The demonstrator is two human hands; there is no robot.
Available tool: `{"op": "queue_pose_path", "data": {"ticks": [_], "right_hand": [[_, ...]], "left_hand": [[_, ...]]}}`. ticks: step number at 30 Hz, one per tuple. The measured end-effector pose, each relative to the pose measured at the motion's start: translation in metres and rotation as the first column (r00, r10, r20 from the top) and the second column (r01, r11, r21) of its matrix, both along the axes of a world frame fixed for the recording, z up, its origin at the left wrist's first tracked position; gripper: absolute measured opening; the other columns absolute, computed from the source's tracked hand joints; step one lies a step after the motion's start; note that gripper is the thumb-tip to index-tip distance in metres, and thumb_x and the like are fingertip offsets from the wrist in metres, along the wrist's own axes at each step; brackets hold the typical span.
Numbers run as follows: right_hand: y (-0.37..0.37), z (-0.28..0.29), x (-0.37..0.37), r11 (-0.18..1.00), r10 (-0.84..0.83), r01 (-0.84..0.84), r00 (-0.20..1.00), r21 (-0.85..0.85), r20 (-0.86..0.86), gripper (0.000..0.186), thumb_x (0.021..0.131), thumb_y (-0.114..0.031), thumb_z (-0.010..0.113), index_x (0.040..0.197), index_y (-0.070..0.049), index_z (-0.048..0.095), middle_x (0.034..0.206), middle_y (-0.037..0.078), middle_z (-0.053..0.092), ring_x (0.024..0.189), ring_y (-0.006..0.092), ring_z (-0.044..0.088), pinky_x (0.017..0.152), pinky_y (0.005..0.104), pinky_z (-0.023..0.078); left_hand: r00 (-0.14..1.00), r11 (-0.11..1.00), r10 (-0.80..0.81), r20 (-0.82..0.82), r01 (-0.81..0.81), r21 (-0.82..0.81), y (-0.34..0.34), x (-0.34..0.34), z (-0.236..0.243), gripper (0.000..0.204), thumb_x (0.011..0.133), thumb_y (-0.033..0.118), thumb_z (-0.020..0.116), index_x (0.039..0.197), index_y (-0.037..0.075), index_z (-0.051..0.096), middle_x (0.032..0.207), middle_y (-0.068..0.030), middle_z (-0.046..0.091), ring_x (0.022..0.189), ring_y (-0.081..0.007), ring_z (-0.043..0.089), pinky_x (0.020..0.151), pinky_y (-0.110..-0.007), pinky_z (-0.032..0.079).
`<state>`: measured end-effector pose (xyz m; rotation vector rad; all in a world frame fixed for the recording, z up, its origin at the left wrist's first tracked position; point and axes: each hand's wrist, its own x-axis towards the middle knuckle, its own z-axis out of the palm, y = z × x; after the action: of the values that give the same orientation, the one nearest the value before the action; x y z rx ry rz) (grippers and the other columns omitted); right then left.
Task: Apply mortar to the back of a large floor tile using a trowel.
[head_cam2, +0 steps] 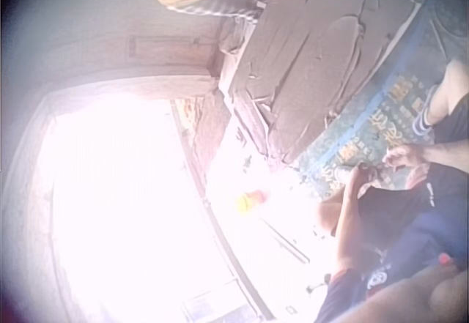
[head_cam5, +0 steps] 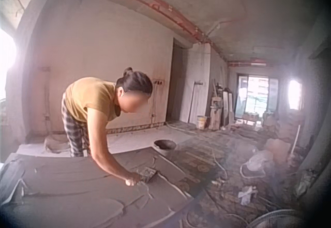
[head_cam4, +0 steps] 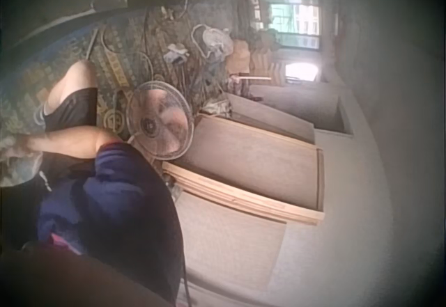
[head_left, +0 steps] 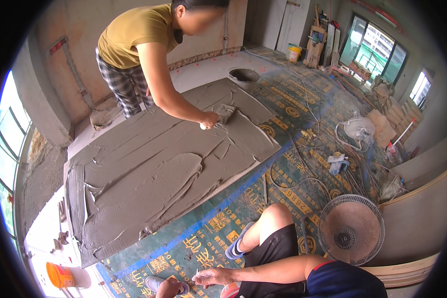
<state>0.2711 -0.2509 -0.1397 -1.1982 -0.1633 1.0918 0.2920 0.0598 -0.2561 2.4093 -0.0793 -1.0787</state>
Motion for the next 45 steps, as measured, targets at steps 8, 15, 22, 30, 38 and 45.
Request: {"op": "queue_pose_path", "data": {"ticks": [8,15,22,30,38,45], "right_hand": [[0.000,0.003,0.002,1.000,0.006,-0.006,1.000,0.000,0.007,0.073,0.088,-0.056,0.049,0.135,-0.002,0.039,0.121,0.007,0.053,0.093,0.0139,0.056,0.086,0.0279,0.044],[0.001,0.000,0.000,1.000,-0.004,0.004,1.000,0.008,0.000,0.072,0.088,-0.055,0.050,0.135,-0.002,0.039,0.120,0.007,0.053,0.093,0.0139,0.055,0.086,0.0272,0.045],[-0.001,-0.005,0.000,0.999,-0.017,0.017,1.000,0.027,-0.015,0.072,0.088,-0.055,0.050,0.135,-0.001,0.039,0.121,0.008,0.052,0.092,0.0140,0.055,0.087,0.0273,0.044],[0.002,0.000,0.001,1.000,0.000,-0.001,1.000,0.013,0.007,0.069,0.089,-0.053,0.050,0.134,-0.002,0.040,0.121,0.009,0.052,0.093,0.0143,0.056,0.086,0.0278,0.045],[-0.003,-0.002,0.000,1.000,-0.019,0.019,1.000,0.008,0.001,0.065,0.090,-0.049,0.051,0.134,-0.002,0.041,0.119,0.008,0.053,0.093,0.0141,0.056,0.085,0.0280,0.045],[0.001,0.005,0.001,1.000,0.001,-0.001,1.000,0.009,0.016,0.067,0.090,-0.052,0.050,0.134,-0.001,0.041,0.118,0.007,0.053,0.092,0.0141,0.057,0.085,0.0279,0.045]], "left_hand": [[1.000,0.997,0.017,-0.015,-0.018,-0.071,-0.001,-0.001,0.007,0.037,0.088,0.037,0.052,0.107,0.005,0.058,0.089,-0.0250,0.063,0.085,-0.0408,0.060,0.072,-0.046,0.047],[0.999,0.990,0.023,-0.033,-0.027,-0.141,-0.007,0.000,0.024,0.035,0.089,0.035,0.050,0.107,0.006,0.057,0.088,-0.0245,0.063,0.084,-0.0405,0.061,0.071,-0.046,0.048],[0.730,0.762,-0.626,0.273,0.647,0.017,-0.004,0.009,0.037,0.036,0.065,0.020,0.061,0.099,0.008,0.063,0.101,-0.0185,0.063,0.087,-0.0357,0.063,0.077,-0.039,0.052],[0.928,0.948,-0.307,0.212,0.318,-0.018,0.011,-0.008,0.002,0.033,0.071,0.025,0.060,0.097,0.005,0.064,0.096,-0.0194,0.064,0.087,-0.0350,0.063,0.076,-0.040,0.051],[0.978,0.982,-0.190,0.084,0.187,0.036,-0.044,0.006,0.092,0.033,0.079,0.031,0.059,0.102,0.009,0.065,0.100,-0.0159,0.065,0.091,-0.0320,0.063,0.081,-0.038,0.050],[0.951,0.961,-0.277,0.138,0.278,0.012,-0.025,0.001,0.071,0.040,0.078,0.036,0.060,0.102,0.004,0.064,0.093,-0.0193,0.066,0.092,-0.0330,0.063,0.081,-0.039,0.049]]}}
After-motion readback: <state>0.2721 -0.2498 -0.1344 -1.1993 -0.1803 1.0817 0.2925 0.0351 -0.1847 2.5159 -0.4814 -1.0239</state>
